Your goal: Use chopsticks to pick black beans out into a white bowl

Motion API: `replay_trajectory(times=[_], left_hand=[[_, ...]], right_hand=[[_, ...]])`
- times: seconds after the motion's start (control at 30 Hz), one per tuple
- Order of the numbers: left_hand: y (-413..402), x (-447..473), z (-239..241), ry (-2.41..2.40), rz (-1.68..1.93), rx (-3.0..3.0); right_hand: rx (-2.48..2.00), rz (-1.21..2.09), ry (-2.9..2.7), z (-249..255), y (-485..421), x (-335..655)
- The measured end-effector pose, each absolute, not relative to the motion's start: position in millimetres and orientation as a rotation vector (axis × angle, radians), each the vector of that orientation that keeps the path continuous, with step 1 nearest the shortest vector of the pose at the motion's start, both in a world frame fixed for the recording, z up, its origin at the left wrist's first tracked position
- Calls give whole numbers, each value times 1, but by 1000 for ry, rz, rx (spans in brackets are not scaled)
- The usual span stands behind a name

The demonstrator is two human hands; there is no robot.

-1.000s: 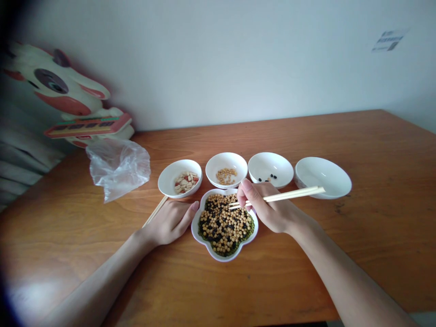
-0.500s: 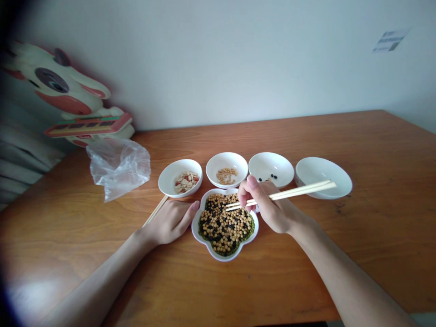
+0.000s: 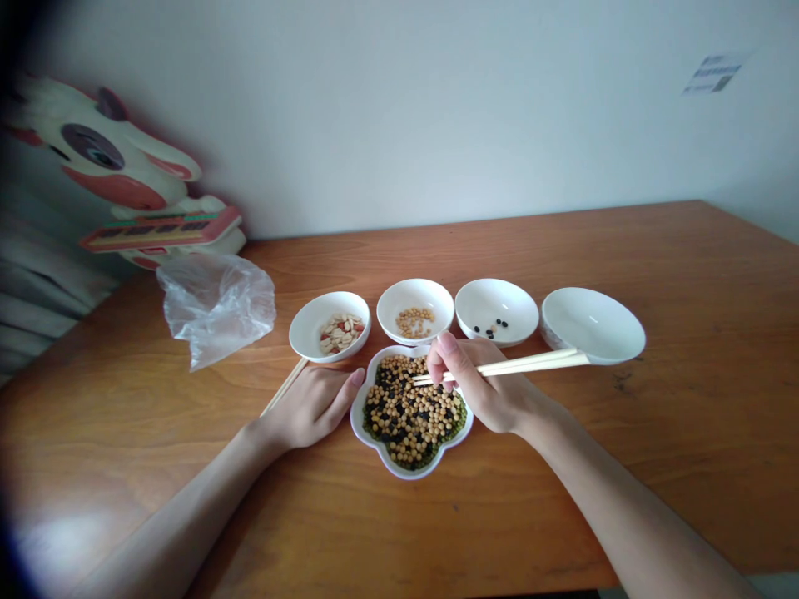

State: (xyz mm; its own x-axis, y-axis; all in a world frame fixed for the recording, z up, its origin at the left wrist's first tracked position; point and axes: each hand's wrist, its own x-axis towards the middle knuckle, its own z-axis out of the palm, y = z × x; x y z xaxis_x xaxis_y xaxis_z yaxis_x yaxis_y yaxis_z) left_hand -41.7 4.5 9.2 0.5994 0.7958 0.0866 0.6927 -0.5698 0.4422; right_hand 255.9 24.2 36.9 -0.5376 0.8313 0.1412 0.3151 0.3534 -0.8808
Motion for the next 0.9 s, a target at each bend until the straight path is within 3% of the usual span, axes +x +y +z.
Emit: replay_trajectory(times=[0.47,0.9], left_hand=[[5,-42,9,1183,396,2432],[5,-42,8,1187,395,2431]], right_hand=[[-950,1120,-1745,40,25,263],[-1051,1139,-2002,35,23,256]])
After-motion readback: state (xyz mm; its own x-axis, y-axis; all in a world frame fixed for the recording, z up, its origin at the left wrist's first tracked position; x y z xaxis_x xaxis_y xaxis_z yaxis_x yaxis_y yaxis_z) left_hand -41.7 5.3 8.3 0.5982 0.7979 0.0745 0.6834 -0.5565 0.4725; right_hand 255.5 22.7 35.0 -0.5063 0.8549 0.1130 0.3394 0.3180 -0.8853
